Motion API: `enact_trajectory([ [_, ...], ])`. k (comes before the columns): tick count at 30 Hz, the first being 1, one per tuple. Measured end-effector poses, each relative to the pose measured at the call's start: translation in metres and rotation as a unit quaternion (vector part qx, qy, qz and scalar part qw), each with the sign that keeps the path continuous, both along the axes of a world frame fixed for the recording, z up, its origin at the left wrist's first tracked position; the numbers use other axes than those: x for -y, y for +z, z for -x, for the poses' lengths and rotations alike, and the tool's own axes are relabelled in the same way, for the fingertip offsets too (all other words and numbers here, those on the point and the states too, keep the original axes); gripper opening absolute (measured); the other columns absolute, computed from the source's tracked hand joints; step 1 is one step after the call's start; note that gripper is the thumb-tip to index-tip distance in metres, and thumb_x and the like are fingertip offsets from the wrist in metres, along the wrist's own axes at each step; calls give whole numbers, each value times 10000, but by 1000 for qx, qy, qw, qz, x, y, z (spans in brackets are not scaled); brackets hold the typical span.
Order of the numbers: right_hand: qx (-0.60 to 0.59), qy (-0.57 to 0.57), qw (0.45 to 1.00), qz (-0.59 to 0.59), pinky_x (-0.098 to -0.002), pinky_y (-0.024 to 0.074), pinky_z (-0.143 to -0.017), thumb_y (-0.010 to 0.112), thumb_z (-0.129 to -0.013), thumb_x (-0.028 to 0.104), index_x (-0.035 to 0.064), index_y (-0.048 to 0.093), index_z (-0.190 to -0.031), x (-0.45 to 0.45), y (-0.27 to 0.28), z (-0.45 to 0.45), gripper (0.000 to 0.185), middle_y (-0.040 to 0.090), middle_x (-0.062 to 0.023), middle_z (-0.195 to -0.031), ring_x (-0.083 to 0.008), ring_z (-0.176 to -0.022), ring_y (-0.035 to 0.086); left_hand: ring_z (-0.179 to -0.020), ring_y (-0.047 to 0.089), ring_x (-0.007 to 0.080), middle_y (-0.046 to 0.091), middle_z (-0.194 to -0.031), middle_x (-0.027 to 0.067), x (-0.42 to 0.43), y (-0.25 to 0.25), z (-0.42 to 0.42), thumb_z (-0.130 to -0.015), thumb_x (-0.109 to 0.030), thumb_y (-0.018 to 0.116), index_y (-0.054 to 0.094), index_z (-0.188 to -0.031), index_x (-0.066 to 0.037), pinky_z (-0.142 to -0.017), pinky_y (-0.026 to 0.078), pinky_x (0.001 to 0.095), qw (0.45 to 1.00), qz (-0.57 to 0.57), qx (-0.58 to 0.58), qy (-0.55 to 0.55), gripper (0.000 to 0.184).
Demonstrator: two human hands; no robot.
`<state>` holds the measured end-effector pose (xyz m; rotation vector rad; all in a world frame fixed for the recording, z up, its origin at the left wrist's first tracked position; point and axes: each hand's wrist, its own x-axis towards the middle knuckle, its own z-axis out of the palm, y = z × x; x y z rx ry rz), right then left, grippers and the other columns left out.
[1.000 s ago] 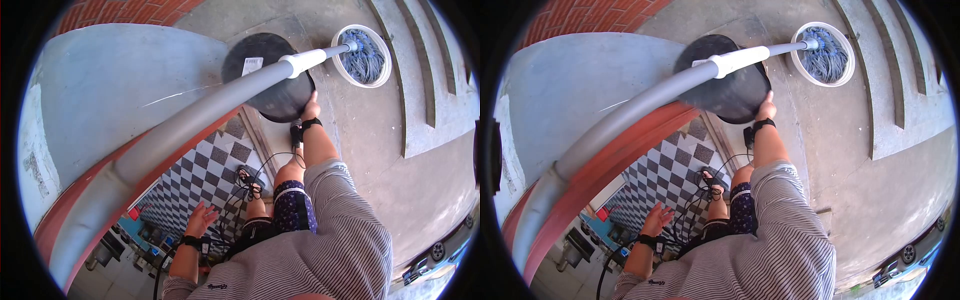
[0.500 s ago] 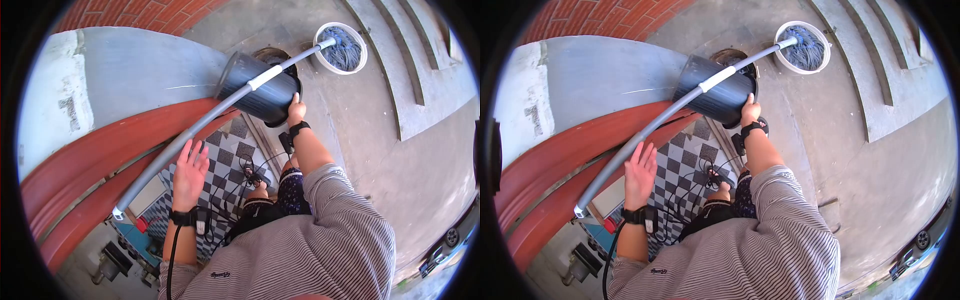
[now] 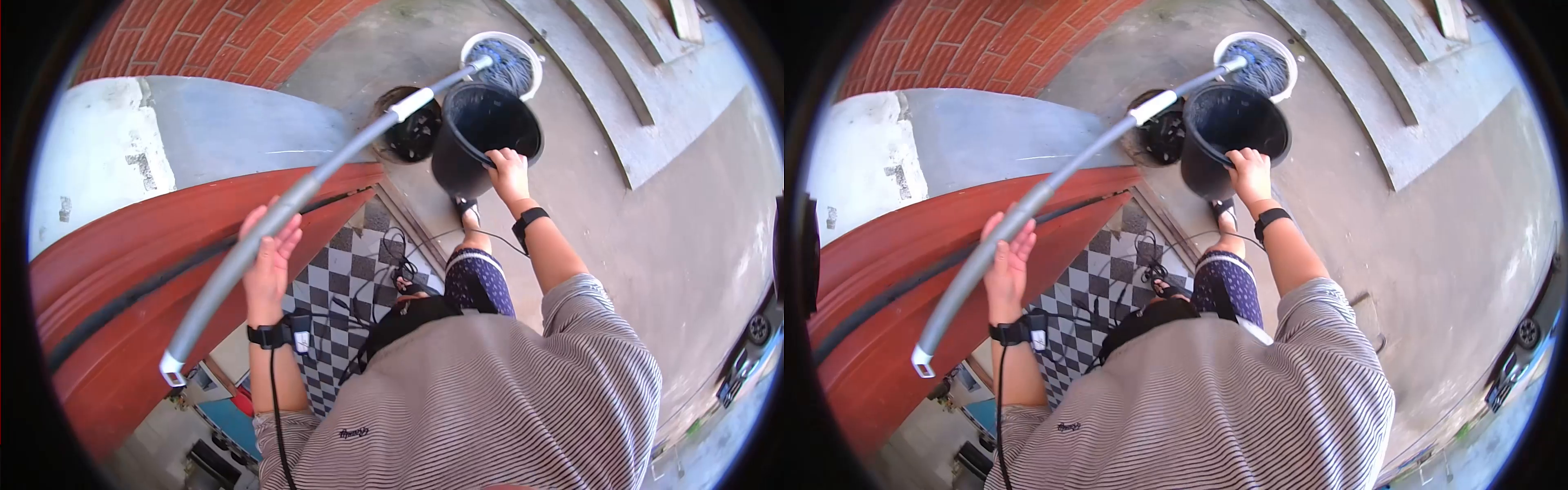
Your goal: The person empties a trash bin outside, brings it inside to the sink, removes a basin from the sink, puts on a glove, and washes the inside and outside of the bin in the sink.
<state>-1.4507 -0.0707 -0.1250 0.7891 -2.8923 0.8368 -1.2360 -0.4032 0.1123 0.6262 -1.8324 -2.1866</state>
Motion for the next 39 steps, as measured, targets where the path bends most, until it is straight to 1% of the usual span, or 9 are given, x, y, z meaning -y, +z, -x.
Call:
enact_trajectory([
  [8,-102,35,994,-22,-346,383,-802,627,-678,90,138,644,-848,-111,83,-8,177,553,-3,-821,-192,-848,524,-1100,533,364,376,-1352,201,-5,91,108,-955,-275,425,349,-1280,9,-921,481,404,993,92,-61,-46,439],
  [15,-99,-23,995,-6,-348,382,-794,639,-669,81,134,641,-846,-155,101,-2,184,549,-10,-805,-203,-842,523,-1143,494,381,341,-1372,225,-24,134,133,-953,-325,414,334,-1306,3,-957,445,397,980,145,-80,-112,489],
  [19,-58,-78,995,6,-358,377,-779,647,-651,71,130,637,-846,-167,92,-8,204,544,-17,-793,-219,-831,520,-1158,474,404,254,-1419,223,-43,141,136,-891,-342,546,199,-1404,-52,-945,449,412,975,165,-103,-106,684],
  [20,-47,-87,995,8,-363,376,-772,646,-650,68,132,638,-851,-168,93,-10,211,548,-22,-796,-229,-836,521,-1189,441,414,179,-1445,236,-45,141,132,-809,-329,663,82,-1441,-104,-955,438,415,981,147,-75,-97,888],
  [27,38,-124,989,-73,-387,385,-729,694,-678,161,131,647,-872,-179,92,-14,202,595,-39,-846,-253,-859,540,-1166,471,387,197,-1422,287,-27,136,81,-580,-430,823,87,-1428,-61,-917,461,419,981,26,76,-175,1182],
  [30,14,-57,996,-70,-416,468,-642,717,-670,128,90,639,-864,-171,100,-7,213,603,-89,-785,-301,-749,572,-1163,484,351,230,-1417,267,-14,123,61,-594,-457,794,139,-1407,-8,-931,450,395,974,45,99,-200,1137],
  [32,53,-74,988,-126,-404,416,-706,677,-733,175,110,631,-913,-166,97,-6,197,598,-71,-844,-278,-831,563,-1166,484,346,242,-1414,264,3,125,52,-610,-458,782,159,-1400,4,-941,444,389,976,47,126,-170,1107],
  [37,33,-62,992,-100,-400,410,-710,665,-750,181,116,621,-940,-169,82,-11,206,586,-65,-855,-278,-845,559,-1120,520,373,338,-1361,269,41,131,59,-876,-337,574,333,-1288,17,-890,490,392,987,103,0,-125,594],
  [39,23,-82,993,-80,-420,433,-688,685,-724,170,95,621,-922,-161,84,-9,221,585,-86,-828,-298,-795,569,-971,611,363,452,-1267,276,41,141,84,-914,-325,515,384,-1238,21,-759,545,339,973,183,-87,-111,491],
])
